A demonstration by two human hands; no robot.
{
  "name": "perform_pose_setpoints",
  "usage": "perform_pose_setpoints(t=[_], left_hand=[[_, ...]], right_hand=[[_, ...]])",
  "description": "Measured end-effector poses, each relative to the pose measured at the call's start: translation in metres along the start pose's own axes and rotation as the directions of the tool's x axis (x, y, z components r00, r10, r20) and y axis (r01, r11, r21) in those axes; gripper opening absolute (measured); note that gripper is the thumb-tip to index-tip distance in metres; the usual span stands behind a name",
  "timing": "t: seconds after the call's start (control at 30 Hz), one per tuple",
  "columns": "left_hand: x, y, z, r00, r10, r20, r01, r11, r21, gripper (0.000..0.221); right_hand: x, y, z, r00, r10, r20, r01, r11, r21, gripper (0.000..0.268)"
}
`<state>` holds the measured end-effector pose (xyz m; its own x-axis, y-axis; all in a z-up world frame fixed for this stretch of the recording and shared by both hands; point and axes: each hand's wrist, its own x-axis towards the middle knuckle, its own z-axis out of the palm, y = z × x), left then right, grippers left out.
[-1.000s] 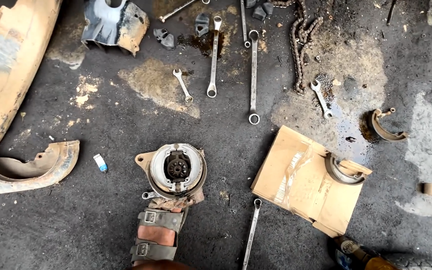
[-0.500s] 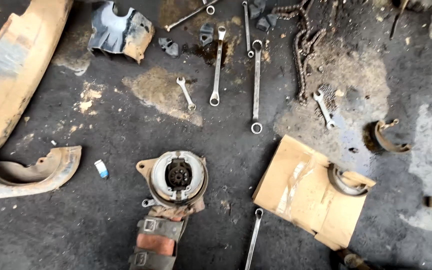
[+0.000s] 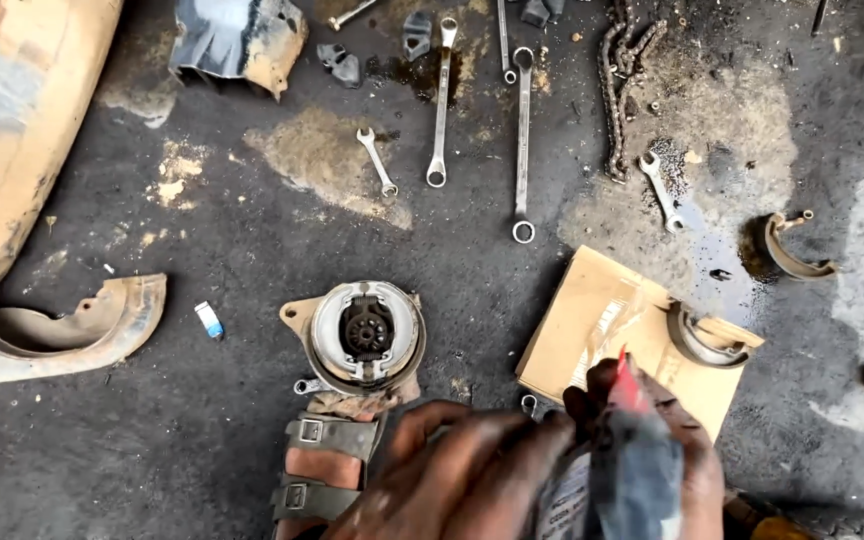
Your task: The person cleans and assembles motorcycle drum brake components on the ground.
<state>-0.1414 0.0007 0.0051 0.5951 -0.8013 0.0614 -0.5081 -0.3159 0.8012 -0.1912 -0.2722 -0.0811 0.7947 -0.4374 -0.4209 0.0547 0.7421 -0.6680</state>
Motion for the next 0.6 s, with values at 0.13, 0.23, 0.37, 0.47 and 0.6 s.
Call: perform_pose_setpoints(t=[0.13,0.23,0.37,0.47,0.6], left_hand=[[0.031,-0.017,-0.024,0.999,-0.034,0.015,0.034,0.999,-0.003,0.059],[0.04,-0.035,-0.03,0.947,-0.142,0.287,0.196,0.966,-0.168,0.062],[0.025,-0.075,-0.008,0.838,-0.236,0.492,0.495,0.709,-0.503,0.048],[0.024,-0.082,-0.021,0.852,-0.295,0.432,0.517,0.601,-0.61,0.038],[0.027,-0.083,-0.041,0.932,-0.257,0.255,0.35,0.815,-0.462,0.031]], right_hand=[[-0.022,0.008,0.035,0.952,-0.091,-0.292,0.043,0.985,-0.168,0.043],[-0.029,0.011,0.063,0.956,-0.205,-0.21,0.157,0.962,-0.224,0.034],[-0.042,0.031,0.095,0.78,-0.594,-0.198,0.473,0.766,-0.436,0.027],[-0.048,0.023,0.117,0.692,-0.72,0.047,0.577,0.514,-0.635,0.02],[-0.053,0.009,0.116,0.681,-0.685,0.258,0.463,0.13,-0.877,0.021]])
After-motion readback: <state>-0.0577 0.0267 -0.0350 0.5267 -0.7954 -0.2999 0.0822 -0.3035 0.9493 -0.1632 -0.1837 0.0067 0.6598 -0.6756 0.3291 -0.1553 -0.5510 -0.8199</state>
